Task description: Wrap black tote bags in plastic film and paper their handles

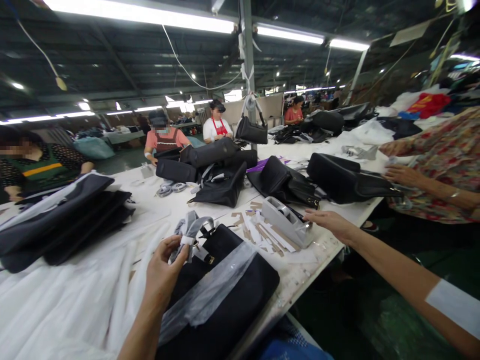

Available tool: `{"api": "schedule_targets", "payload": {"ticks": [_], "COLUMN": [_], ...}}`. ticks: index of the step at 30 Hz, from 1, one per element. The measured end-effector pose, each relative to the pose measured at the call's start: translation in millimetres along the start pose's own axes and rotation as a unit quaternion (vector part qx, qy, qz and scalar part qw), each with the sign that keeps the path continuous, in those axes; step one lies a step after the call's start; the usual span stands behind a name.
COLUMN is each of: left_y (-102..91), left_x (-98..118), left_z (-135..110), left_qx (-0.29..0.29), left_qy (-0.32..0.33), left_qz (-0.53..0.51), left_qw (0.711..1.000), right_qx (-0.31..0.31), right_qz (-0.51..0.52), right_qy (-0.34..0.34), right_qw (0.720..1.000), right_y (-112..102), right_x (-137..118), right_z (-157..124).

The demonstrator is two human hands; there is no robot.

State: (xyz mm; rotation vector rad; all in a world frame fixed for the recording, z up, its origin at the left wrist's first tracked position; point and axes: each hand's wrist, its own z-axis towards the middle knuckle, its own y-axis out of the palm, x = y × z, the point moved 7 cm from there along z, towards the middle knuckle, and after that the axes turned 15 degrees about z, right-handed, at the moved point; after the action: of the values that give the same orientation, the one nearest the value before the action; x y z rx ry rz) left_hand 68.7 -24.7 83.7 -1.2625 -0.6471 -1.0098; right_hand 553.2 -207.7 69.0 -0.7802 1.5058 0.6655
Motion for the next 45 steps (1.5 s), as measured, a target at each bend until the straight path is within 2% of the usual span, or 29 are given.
{"api": "schedule_targets", "payload": {"ticks": [3, 6, 10, 14, 17, 19, 22, 25, 29, 34, 37, 39, 41, 45], "left_y": [0.7, -0.4, -0.1, 1.7, 2.2, 2.2, 2.9, 3.1, 4.2, 2.3, -0.4, -2.1, -3.3, -5.3], "left_x": [-2, -4, -2, -2, -4, -6, -8, -6, 4, 12, 15, 17, 19, 22], "left_z": [2, 4, 5, 7, 9, 10, 10, 8, 0, -5, -8, -10, -12, -14], "left_qx": [0.002, 0.009, 0.012, 0.009, 0.007, 0.006, 0.002, 0.004, 0.006, 0.027, 0.035, 0.039, 0.043, 0.053], "left_qy": [0.002, -0.002, -0.009, -0.014, -0.016, -0.017, -0.015, -0.002, 0.038, 0.07, 0.08, 0.084, 0.091, 0.099], "left_qz": [0.003, 0.008, 0.002, -0.01, -0.01, -0.01, -0.014, -0.011, 0.004, 0.006, 0.004, -0.002, -0.009, -0.002], "left_qw": [1.0, 1.0, 1.0, 1.0, 1.0, 1.0, 1.0, 1.0, 0.999, 0.997, 0.996, 0.996, 0.995, 0.994], "right_qx": [0.021, 0.039, 0.037, 0.104, 0.143, 0.154, 0.135, 0.066, -0.053, -0.258, -0.346, -0.352, -0.329, -0.277], "right_qz": [0.022, 0.028, 0.057, 0.128, 0.142, 0.128, 0.083, 0.036, 0.017, 0.035, 0.057, 0.071, 0.059, 0.014], "right_qy": [-0.026, -0.011, 0.053, 0.076, 0.068, 0.062, 0.014, -0.047, -0.099, -0.15, -0.146, -0.14, -0.151, -0.159], "right_qw": [0.999, 0.999, 0.996, 0.983, 0.977, 0.978, 0.987, 0.996, 0.994, 0.954, 0.925, 0.923, 0.93, 0.947], "right_y": [-10, -23, -29, -30, -29, -27, -13, 29, 116, 240, 296, 320, 334, 344], "right_x": [-12, -10, 25, 69, 87, 89, 70, 37, -8, -52, -60, -57, -51, -37], "right_z": [-16, -32, -47, -44, -41, -46, -60, -73, -83, -101, -107, -102, -92, -77]}}
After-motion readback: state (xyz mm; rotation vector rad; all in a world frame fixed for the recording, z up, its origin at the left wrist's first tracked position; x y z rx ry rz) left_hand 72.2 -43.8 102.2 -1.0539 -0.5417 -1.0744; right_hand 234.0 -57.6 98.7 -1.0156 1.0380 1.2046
